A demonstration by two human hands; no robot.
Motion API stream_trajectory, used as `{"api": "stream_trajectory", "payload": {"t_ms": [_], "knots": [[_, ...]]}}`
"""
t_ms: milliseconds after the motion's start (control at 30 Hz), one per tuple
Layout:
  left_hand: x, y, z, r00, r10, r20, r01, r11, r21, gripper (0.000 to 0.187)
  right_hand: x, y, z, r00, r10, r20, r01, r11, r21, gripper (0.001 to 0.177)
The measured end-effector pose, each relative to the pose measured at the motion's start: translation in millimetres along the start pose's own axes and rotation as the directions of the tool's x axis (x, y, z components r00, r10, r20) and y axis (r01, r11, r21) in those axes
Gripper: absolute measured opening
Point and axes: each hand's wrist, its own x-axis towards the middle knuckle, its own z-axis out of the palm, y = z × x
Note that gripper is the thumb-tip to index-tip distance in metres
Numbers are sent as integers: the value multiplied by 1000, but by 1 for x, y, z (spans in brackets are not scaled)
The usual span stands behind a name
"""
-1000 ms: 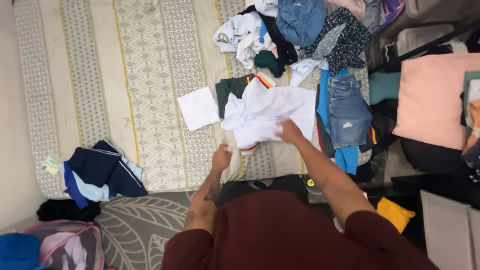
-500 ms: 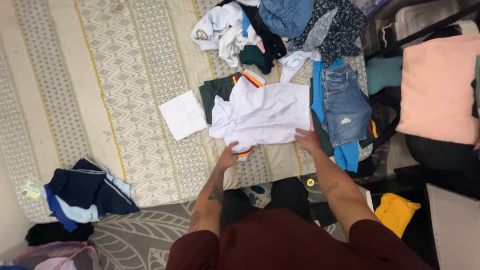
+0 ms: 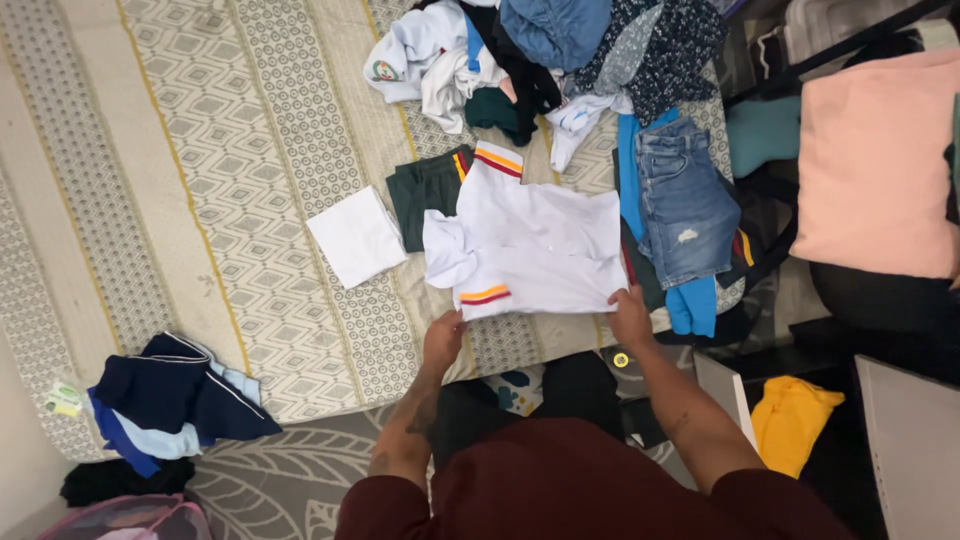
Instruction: Folding various shirts and pants on a bed.
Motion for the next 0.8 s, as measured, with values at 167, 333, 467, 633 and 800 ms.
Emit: {"api": "stream_trajectory", "payload": {"t_ms": [167, 333, 467, 633, 800], "knots": [[10, 5, -1, 999, -27, -38, 30, 996, 85, 15, 4, -47, -46, 962, -225, -157, 211, 972, -100, 25], [45, 53, -43, 937, 314, -153, -282, 939, 199, 17, 37, -49, -64, 844, -490, -217, 482, 871, -89, 21], [48, 29, -40, 903, 413, -118, -403, 910, 98, 15, 39, -16, -50, 891, -449, 66, 450, 893, 5, 22], [36, -21, -22, 961, 167, 218, -203, 967, 152, 8, 39, 19, -29, 907, -331, 260, 349, 937, -28, 18], [15, -97, 12, 835, 412, 364, -542, 728, 420, 14, 60, 69, 14, 802, -363, 475, 407, 914, 12, 36]]}}
